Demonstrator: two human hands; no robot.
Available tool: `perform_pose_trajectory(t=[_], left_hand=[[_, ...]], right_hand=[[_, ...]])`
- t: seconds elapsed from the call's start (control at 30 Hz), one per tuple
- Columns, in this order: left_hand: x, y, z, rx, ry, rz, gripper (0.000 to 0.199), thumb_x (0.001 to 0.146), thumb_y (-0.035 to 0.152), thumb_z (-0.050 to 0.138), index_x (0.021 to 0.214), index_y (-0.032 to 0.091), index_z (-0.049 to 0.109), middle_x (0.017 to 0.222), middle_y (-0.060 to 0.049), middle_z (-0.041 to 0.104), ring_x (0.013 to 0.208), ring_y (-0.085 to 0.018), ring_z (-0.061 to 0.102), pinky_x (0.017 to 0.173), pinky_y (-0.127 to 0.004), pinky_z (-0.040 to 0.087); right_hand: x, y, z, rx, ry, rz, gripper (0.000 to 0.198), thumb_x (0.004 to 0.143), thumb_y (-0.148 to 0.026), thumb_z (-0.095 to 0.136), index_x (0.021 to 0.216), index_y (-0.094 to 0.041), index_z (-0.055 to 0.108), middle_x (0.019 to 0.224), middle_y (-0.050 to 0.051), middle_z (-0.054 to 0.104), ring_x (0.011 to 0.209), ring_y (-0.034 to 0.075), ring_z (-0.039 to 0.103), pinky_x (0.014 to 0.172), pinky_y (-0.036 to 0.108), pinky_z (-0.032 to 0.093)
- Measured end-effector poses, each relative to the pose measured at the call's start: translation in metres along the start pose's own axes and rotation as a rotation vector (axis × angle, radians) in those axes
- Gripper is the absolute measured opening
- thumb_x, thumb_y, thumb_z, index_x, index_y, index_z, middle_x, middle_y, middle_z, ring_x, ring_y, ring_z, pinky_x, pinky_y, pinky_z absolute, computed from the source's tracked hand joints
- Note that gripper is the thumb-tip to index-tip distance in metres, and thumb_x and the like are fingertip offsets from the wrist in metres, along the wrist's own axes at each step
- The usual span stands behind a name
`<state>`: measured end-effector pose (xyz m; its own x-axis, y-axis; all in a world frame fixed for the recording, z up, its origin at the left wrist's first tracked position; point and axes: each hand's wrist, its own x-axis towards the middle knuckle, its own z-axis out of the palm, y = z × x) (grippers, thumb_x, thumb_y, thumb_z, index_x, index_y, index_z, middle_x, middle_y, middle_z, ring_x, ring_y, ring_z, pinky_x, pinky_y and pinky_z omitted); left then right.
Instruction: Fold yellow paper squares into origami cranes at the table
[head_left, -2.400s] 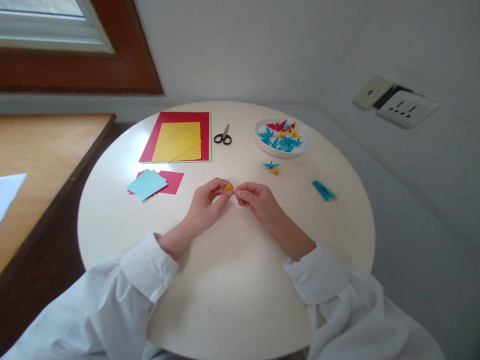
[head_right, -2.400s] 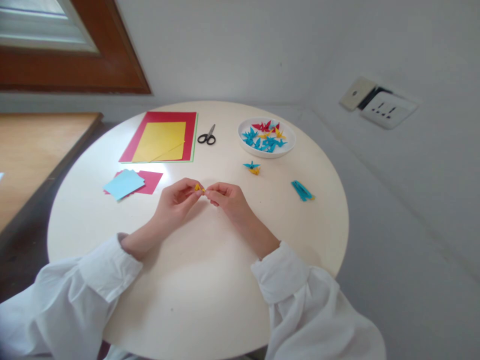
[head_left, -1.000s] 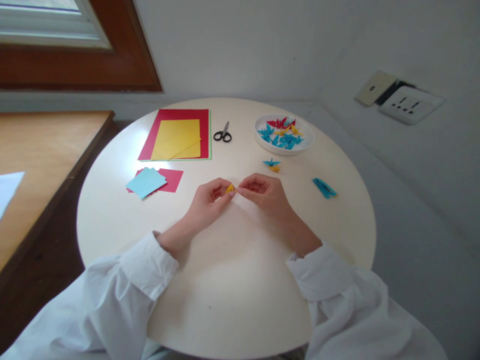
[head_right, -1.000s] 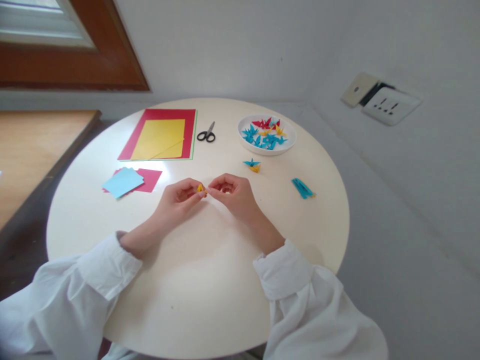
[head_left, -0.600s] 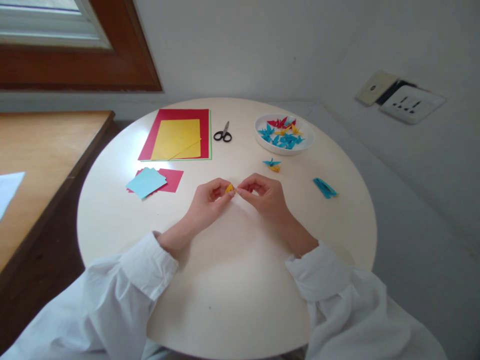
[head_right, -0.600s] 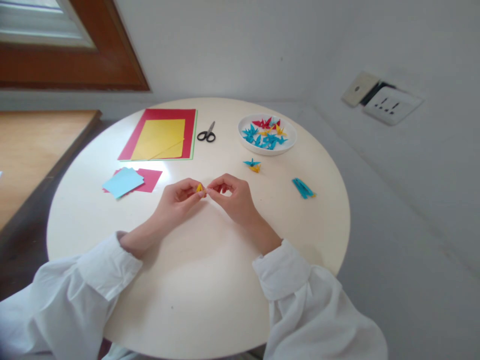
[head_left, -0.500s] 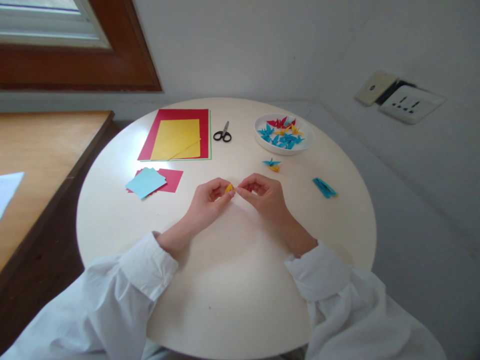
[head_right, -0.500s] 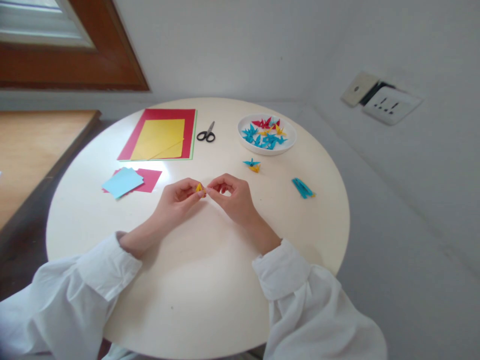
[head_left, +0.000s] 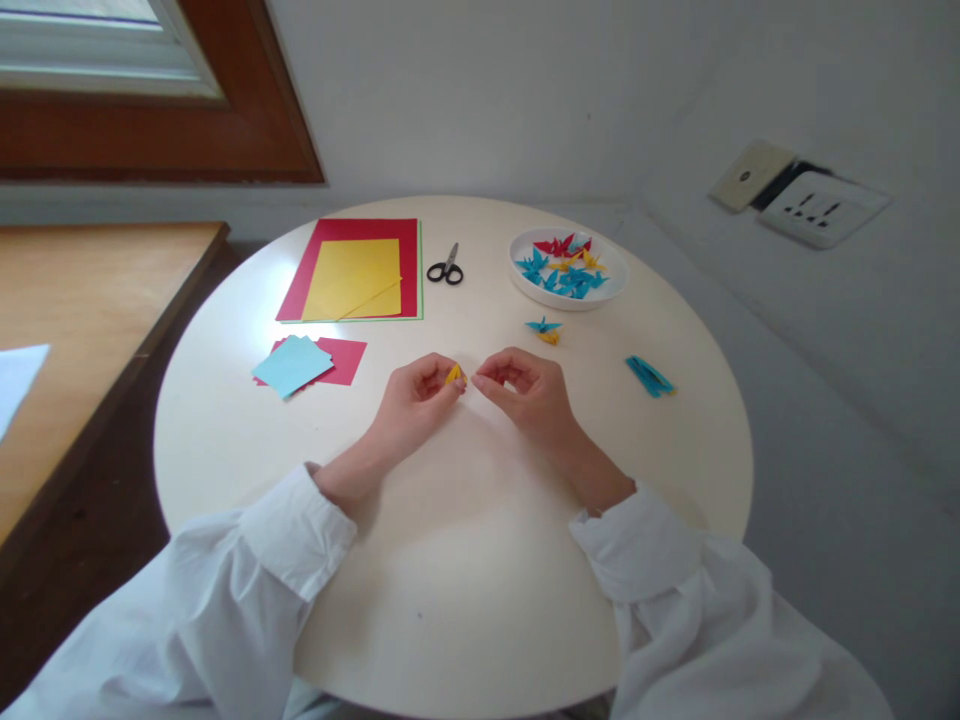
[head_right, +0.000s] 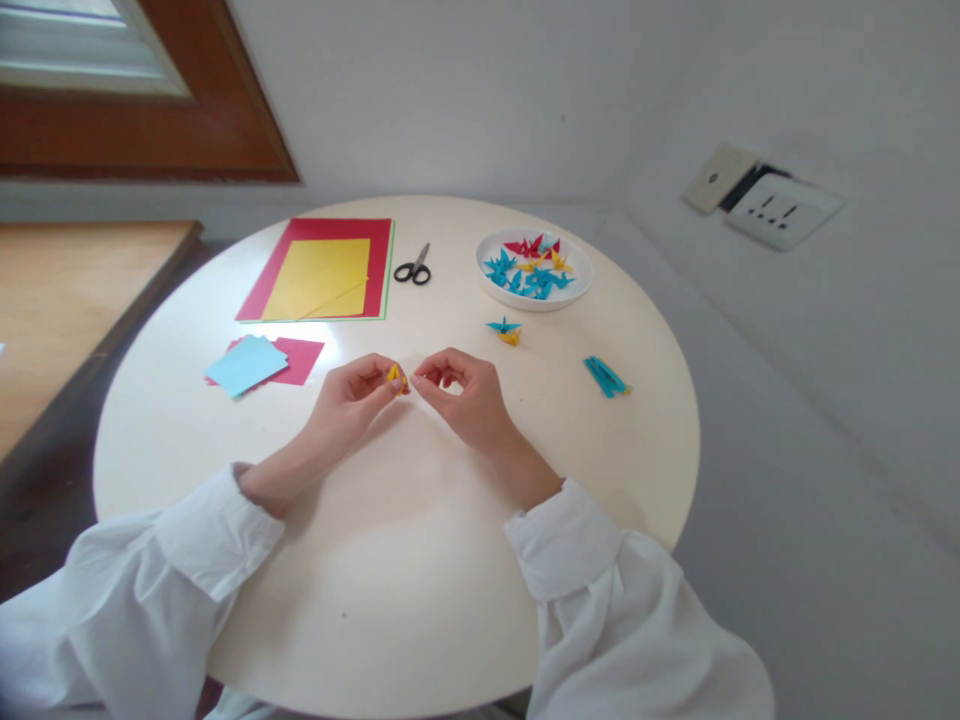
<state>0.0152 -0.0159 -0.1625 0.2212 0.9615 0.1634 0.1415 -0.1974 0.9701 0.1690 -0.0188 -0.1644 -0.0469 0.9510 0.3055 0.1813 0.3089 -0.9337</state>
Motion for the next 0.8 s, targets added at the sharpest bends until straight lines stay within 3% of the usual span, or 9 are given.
perform_pose_trajectory(t=[0.2, 0.8], left_hand=[[0.0001, -0.0009, -0.0003, 0.057, -0.012, 0.030, 0.012, 0.075, 0.027, 0.060, 0.071, 0.016, 0.056, 0.060, 0.003, 0.049, 0.056, -0.009, 0.042, 0.051, -0.023, 0.032], [0.0001, 0.0020, 0.0005, 0.025, -0.009, 0.013, 0.016, 0.076, 0.031, 0.059, 0.070, 0.016, 0.056, 0.063, 0.000, 0.055, 0.058, -0.011, 0.047, 0.053, -0.023, 0.036]], right_hand=[[-0.0005, -0.0022, 0.0017, 0.007, -0.049, 0.044, 0.013, 0.067, -0.030, 0.066, 0.065, -0.019, 0.059, 0.065, 0.000, 0.063, 0.061, 0.013, 0.055, 0.059, 0.028, 0.044], [-0.0001, -0.0005, 0.0023, -0.012, -0.052, 0.025, 0.011, 0.069, -0.028, 0.062, 0.065, -0.019, 0.058, 0.064, 0.000, 0.061, 0.061, 0.012, 0.054, 0.060, 0.027, 0.042]])
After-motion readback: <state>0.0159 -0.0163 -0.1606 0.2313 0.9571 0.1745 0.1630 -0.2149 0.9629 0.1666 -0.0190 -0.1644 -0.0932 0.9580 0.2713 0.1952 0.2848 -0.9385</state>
